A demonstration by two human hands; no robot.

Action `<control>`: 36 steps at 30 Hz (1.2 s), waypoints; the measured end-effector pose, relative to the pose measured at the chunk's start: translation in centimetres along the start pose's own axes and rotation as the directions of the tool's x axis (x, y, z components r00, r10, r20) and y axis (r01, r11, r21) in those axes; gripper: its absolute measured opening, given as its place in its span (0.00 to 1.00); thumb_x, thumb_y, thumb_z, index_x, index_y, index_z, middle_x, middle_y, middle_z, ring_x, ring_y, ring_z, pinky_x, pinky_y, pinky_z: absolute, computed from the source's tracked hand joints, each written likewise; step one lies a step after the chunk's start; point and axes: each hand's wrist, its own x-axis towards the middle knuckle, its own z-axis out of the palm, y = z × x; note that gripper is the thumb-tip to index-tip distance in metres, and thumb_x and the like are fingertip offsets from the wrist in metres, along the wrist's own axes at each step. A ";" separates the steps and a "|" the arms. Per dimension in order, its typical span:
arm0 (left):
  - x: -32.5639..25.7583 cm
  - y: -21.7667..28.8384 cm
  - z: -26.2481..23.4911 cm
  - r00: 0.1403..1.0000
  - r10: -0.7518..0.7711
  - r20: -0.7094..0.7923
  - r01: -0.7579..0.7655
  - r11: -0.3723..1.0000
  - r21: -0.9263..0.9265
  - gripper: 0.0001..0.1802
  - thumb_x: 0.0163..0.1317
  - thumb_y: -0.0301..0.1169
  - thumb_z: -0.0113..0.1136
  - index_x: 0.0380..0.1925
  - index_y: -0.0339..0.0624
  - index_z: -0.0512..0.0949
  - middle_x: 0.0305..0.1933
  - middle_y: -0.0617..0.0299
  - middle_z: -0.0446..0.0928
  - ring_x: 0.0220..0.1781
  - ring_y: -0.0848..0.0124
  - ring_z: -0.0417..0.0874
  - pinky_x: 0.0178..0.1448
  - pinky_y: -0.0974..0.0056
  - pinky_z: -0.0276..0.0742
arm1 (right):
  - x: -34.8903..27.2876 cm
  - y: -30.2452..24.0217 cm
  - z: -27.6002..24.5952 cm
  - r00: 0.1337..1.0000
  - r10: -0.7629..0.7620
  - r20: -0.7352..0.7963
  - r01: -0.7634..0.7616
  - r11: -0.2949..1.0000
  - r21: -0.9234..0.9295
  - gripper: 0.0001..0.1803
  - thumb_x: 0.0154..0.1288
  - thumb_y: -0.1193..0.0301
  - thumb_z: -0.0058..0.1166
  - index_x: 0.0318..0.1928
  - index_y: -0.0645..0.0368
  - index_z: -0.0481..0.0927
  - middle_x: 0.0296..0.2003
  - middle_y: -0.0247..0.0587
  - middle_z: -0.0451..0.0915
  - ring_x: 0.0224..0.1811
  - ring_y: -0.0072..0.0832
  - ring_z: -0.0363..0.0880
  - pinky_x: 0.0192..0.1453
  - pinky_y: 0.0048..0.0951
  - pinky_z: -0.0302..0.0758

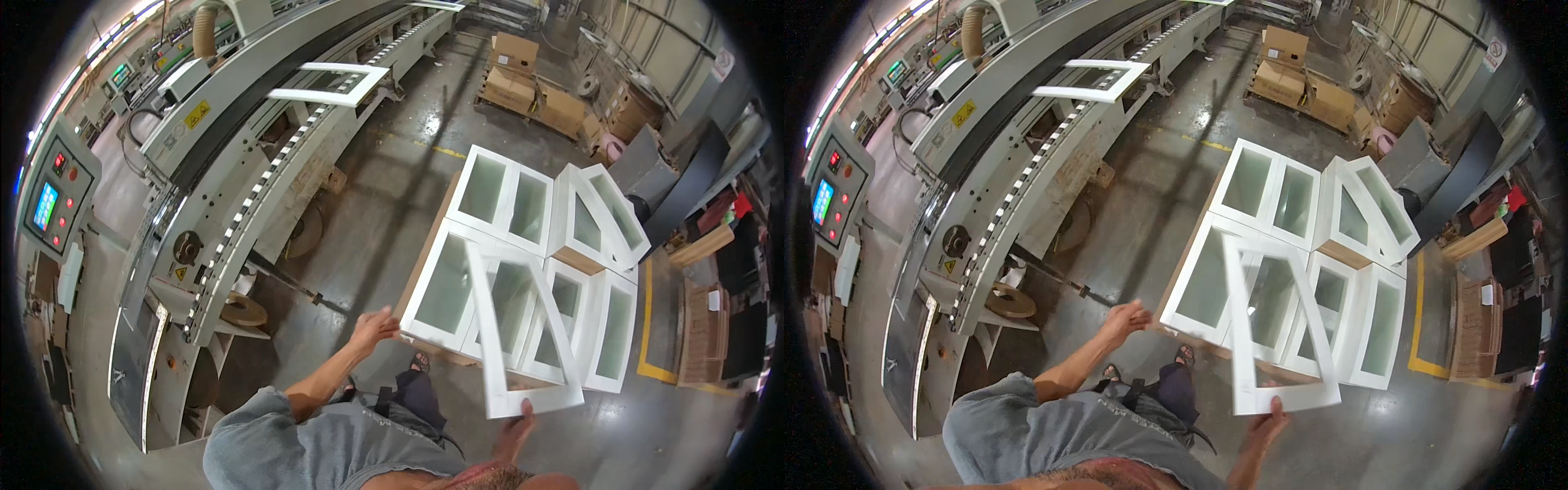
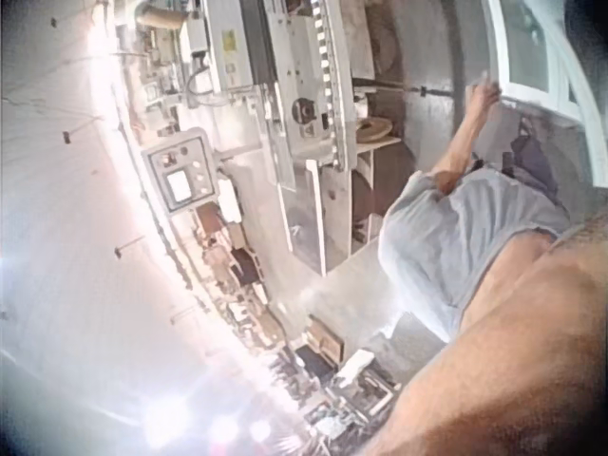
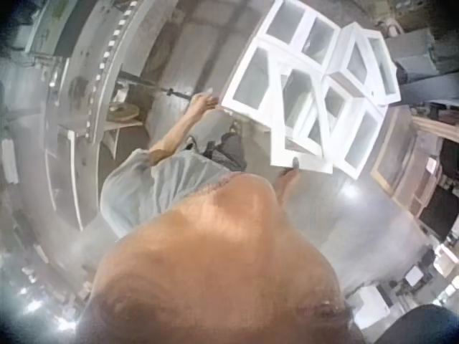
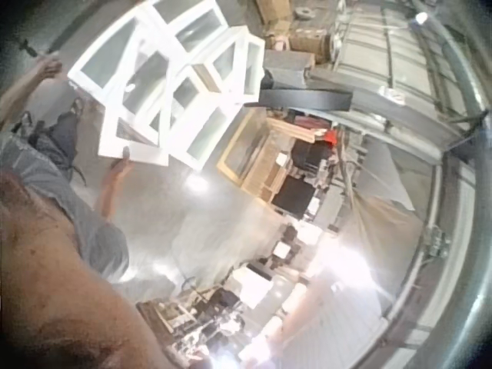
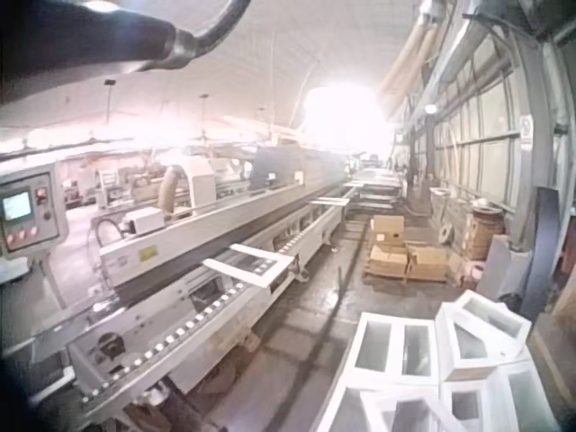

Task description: The person repeatedly picks up white window frames from a stack, places them on a machine table, and returns them to the stack. The person handles the frames by hand without using tools.

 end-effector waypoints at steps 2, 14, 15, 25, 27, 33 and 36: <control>-3.2 3.5 3.4 0.999 0.032 0.008 -0.031 0.990 -0.137 0.37 0.61 0.52 0.61 0.53 0.24 0.71 0.49 0.45 0.78 0.49 0.57 0.82 0.52 0.57 0.80 | -4.7 0.6 6.6 0.992 -0.036 0.119 0.037 0.999 -0.004 0.23 0.57 0.71 0.58 0.52 0.69 0.74 0.46 0.45 0.78 0.50 0.36 0.78 0.58 0.42 0.75; -21.6 13.1 -11.3 0.730 0.391 -0.561 -0.605 0.751 -0.264 0.12 0.70 0.30 0.50 0.46 0.31 0.66 0.41 0.45 0.80 0.37 0.59 0.85 0.33 0.61 0.83 | -19.1 11.1 19.1 0.645 0.430 0.631 -0.395 0.895 -0.206 0.35 0.55 0.73 0.63 0.61 0.70 0.63 0.50 0.54 0.75 0.55 0.45 0.76 0.61 0.46 0.74; -22.9 13.2 -13.2 0.696 0.405 -0.592 -0.631 0.739 -0.237 0.12 0.70 0.30 0.50 0.46 0.31 0.66 0.41 0.45 0.80 0.36 0.60 0.85 0.33 0.61 0.83 | -19.9 12.3 19.6 0.629 0.473 0.617 -0.411 0.876 -0.253 0.35 0.55 0.73 0.63 0.61 0.70 0.64 0.50 0.55 0.75 0.55 0.45 0.76 0.62 0.46 0.74; -29.6 13.3 -31.0 0.429 0.429 -0.795 -0.789 0.606 -0.099 0.16 0.69 0.31 0.51 0.47 0.26 0.68 0.39 0.42 0.80 0.36 0.57 0.86 0.33 0.60 0.84 | -27.2 22.1 29.7 0.169 0.642 0.748 -0.441 0.727 -0.525 0.31 0.60 0.72 0.60 0.60 0.73 0.64 0.53 0.59 0.74 0.55 0.45 0.76 0.62 0.46 0.73; -29.8 13.9 -33.8 0.392 0.425 -0.816 -0.800 0.595 -0.075 0.16 0.69 0.31 0.51 0.47 0.26 0.68 0.39 0.42 0.80 0.36 0.57 0.86 0.33 0.60 0.84 | -28.4 24.6 31.2 0.156 0.645 0.748 -0.437 0.724 -0.533 0.30 0.61 0.71 0.62 0.59 0.73 0.67 0.52 0.57 0.76 0.54 0.43 0.77 0.62 0.45 0.73; -29.2 14.9 -42.2 0.367 0.461 -0.808 -0.817 0.574 -0.044 0.16 0.68 0.31 0.53 0.45 0.25 0.69 0.38 0.42 0.80 0.35 0.56 0.86 0.32 0.59 0.85 | -31.5 30.5 34.6 0.087 0.654 0.751 -0.428 0.706 -0.565 0.30 0.60 0.71 0.64 0.59 0.71 0.68 0.54 0.54 0.75 0.56 0.38 0.76 0.63 0.40 0.71; -29.0 15.7 -45.0 0.367 0.448 -0.815 -0.809 0.586 -0.042 0.16 0.68 0.31 0.54 0.45 0.25 0.69 0.38 0.42 0.80 0.35 0.56 0.86 0.33 0.59 0.85 | -33.3 32.5 36.3 0.085 0.643 0.761 -0.456 0.704 -0.544 0.29 0.60 0.71 0.64 0.58 0.71 0.68 0.51 0.49 0.76 0.56 0.37 0.75 0.64 0.39 0.71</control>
